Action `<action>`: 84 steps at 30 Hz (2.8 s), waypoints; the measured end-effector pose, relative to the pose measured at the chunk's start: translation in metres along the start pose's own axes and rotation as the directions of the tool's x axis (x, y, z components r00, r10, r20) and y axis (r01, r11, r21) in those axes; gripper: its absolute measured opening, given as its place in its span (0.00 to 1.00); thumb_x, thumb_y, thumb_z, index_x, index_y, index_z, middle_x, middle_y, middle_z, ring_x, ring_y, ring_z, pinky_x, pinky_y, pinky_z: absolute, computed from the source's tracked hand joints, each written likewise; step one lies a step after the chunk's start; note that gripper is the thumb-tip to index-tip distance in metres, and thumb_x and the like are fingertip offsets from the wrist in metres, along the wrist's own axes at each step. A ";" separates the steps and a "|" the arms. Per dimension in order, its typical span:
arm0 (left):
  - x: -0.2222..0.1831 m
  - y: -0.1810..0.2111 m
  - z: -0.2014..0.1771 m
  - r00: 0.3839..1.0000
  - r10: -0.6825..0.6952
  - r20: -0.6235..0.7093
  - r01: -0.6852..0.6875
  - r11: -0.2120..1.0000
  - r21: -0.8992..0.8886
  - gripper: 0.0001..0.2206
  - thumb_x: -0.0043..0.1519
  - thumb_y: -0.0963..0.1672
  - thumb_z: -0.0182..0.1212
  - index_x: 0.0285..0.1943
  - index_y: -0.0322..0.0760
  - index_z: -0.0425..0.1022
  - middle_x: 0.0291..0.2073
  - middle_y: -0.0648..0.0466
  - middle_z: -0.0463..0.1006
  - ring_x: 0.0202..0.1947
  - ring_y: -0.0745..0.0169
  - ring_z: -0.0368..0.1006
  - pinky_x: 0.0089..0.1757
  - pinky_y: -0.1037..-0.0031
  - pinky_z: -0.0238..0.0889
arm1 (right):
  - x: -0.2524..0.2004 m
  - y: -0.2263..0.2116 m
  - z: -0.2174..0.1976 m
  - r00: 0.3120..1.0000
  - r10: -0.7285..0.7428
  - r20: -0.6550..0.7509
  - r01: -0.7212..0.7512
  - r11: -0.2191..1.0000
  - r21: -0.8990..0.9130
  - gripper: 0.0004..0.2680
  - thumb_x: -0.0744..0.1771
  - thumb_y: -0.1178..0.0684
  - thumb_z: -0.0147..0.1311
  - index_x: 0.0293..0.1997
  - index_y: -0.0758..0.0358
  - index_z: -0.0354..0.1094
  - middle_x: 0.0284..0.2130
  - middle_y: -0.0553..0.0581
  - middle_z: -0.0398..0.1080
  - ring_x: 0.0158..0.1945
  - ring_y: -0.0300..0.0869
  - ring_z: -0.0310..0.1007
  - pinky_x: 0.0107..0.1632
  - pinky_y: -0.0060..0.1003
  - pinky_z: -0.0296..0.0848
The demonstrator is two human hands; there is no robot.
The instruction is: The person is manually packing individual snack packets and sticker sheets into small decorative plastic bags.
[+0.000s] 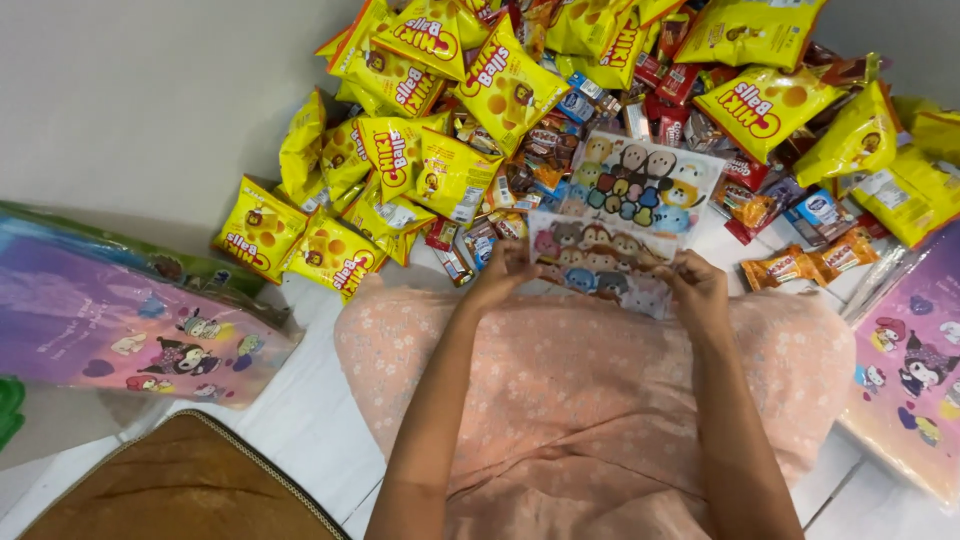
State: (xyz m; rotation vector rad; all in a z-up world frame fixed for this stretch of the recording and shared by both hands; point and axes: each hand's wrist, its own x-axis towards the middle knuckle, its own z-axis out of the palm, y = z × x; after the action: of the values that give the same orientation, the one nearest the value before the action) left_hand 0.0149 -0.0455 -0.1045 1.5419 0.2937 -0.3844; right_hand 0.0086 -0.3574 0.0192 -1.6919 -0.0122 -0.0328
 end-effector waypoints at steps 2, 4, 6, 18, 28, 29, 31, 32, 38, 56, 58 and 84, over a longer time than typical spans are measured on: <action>-0.011 0.023 0.004 0.999 0.044 0.019 -0.043 0.996 -0.077 0.41 0.53 0.49 0.81 0.70 0.37 0.55 0.60 0.40 0.66 0.58 0.45 0.68 0.46 0.57 0.75 | 0.006 0.013 -0.012 0.995 -0.065 0.077 0.067 0.998 -0.020 0.08 0.65 0.61 0.64 0.27 0.63 0.69 0.21 0.49 0.59 0.29 0.33 0.57 0.39 0.28 0.62; -0.026 0.045 0.010 0.995 0.093 0.038 -0.086 0.985 -0.152 0.48 0.50 0.48 0.83 0.74 0.35 0.51 0.60 0.39 0.64 0.61 0.44 0.64 0.53 0.56 0.71 | 0.007 0.003 -0.011 0.980 -0.131 0.152 0.137 0.990 -0.034 0.14 0.66 0.59 0.63 0.18 0.62 0.63 0.18 0.47 0.54 0.26 0.35 0.54 0.37 0.29 0.59; -0.047 0.067 0.017 0.979 0.179 0.093 -0.165 0.975 -0.146 0.40 0.48 0.44 0.82 0.71 0.37 0.65 0.59 0.45 0.72 0.62 0.47 0.66 0.61 0.57 0.61 | 0.005 -0.029 0.003 0.978 -0.125 0.169 0.126 0.992 0.006 0.10 0.66 0.63 0.60 0.23 0.63 0.65 0.23 0.47 0.59 0.33 0.33 0.58 0.44 0.30 0.62; -0.041 0.064 -0.005 0.900 0.320 -0.298 -0.306 0.948 0.093 0.48 0.48 0.49 0.83 0.75 0.39 0.54 0.69 0.34 0.58 0.70 0.31 0.56 0.60 0.45 0.61 | 0.049 0.037 0.017 0.974 -0.199 0.113 0.220 0.947 -0.233 0.04 0.65 0.68 0.60 0.35 0.69 0.69 0.71 0.63 0.58 0.74 0.67 0.48 0.70 0.56 0.57; -0.081 0.091 0.015 0.841 0.455 -0.292 -0.467 0.884 0.032 0.38 0.52 0.31 0.68 0.72 0.37 0.54 0.71 0.44 0.46 0.63 0.44 0.68 0.47 0.69 0.79 | 0.028 0.068 -0.001 0.961 -0.116 0.250 0.200 0.918 -0.344 0.11 0.61 0.53 0.70 0.27 0.70 0.71 0.69 0.67 0.61 0.69 0.71 0.57 0.67 0.63 0.58; -0.078 0.079 0.013 0.860 0.453 -0.234 -0.463 0.886 0.015 0.37 0.53 0.35 0.71 0.71 0.39 0.57 0.69 0.47 0.55 0.60 0.47 0.71 0.47 0.69 0.79 | 0.025 0.063 0.000 0.961 -0.095 0.260 0.190 0.909 -0.372 0.12 0.61 0.51 0.72 0.26 0.69 0.73 0.69 0.64 0.62 0.69 0.70 0.56 0.67 0.62 0.58; -0.079 0.070 0.015 0.877 0.448 -0.175 -0.456 0.890 -0.005 0.36 0.54 0.38 0.74 0.71 0.42 0.59 0.66 0.50 0.64 0.58 0.51 0.74 0.46 0.69 0.79 | 0.019 0.058 0.001 0.960 -0.070 0.271 0.179 0.897 -0.403 0.12 0.60 0.49 0.73 0.25 0.68 0.74 0.69 0.62 0.63 0.70 0.68 0.56 0.67 0.61 0.58; -0.082 0.072 0.019 0.870 0.477 -0.124 -0.470 0.879 0.082 0.29 0.57 0.42 0.73 0.67 0.45 0.64 0.59 0.53 0.73 0.55 0.55 0.76 0.46 0.70 0.76 | 0.016 0.059 0.000 0.959 -0.065 0.276 0.185 0.881 -0.436 0.12 0.58 0.47 0.74 0.27 0.66 0.76 0.68 0.58 0.64 0.70 0.67 0.56 0.67 0.62 0.58; -0.109 0.097 0.030 0.861 0.509 -0.007 -0.483 0.822 0.300 0.07 0.65 0.47 0.64 0.51 0.51 0.79 0.40 0.58 0.84 0.47 0.59 0.81 0.48 0.70 0.71 | 0.005 0.050 -0.001 0.951 -0.043 0.305 0.186 0.870 -0.457 0.12 0.56 0.45 0.75 0.32 0.58 0.79 0.67 0.50 0.65 0.71 0.59 0.57 0.69 0.57 0.60; -0.123 0.102 0.033 0.947 0.312 0.076 -0.313 0.843 0.437 0.06 0.66 0.39 0.57 0.45 0.42 0.79 0.36 0.47 0.85 0.45 0.44 0.80 0.50 0.58 0.72 | 0.025 0.107 0.003 0.789 0.596 0.148 -0.546 0.791 -0.277 0.11 0.65 0.59 0.62 0.52 0.71 0.73 0.33 0.69 0.74 0.24 0.45 0.73 0.26 0.33 0.75; -0.123 0.105 0.031 0.962 0.256 0.091 -0.271 0.873 0.406 0.07 0.65 0.38 0.56 0.41 0.41 0.80 0.35 0.45 0.85 0.44 0.43 0.81 0.50 0.57 0.71 | 0.024 0.091 0.005 0.762 0.625 0.168 -0.589 0.778 -0.218 0.12 0.66 0.60 0.59 0.53 0.71 0.72 0.34 0.67 0.74 0.28 0.44 0.75 0.31 0.32 0.76; -0.099 0.061 0.039 0.824 0.533 0.193 -0.383 0.272 0.883 0.24 0.61 0.39 0.55 0.69 0.50 0.68 0.64 0.63 0.67 0.59 0.58 0.67 0.45 0.67 0.74 | -0.009 0.045 0.011 0.882 -0.380 0.279 0.453 0.848 -0.275 0.07 0.66 0.47 0.64 0.36 0.56 0.78 0.57 0.58 0.72 0.65 0.54 0.63 0.68 0.47 0.60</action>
State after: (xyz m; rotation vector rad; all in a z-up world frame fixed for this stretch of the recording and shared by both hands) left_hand -0.0514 -0.0798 -0.0066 2.6617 -0.3774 0.1145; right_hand 0.0006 -0.3519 -0.0269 -1.9975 -0.5727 -0.1904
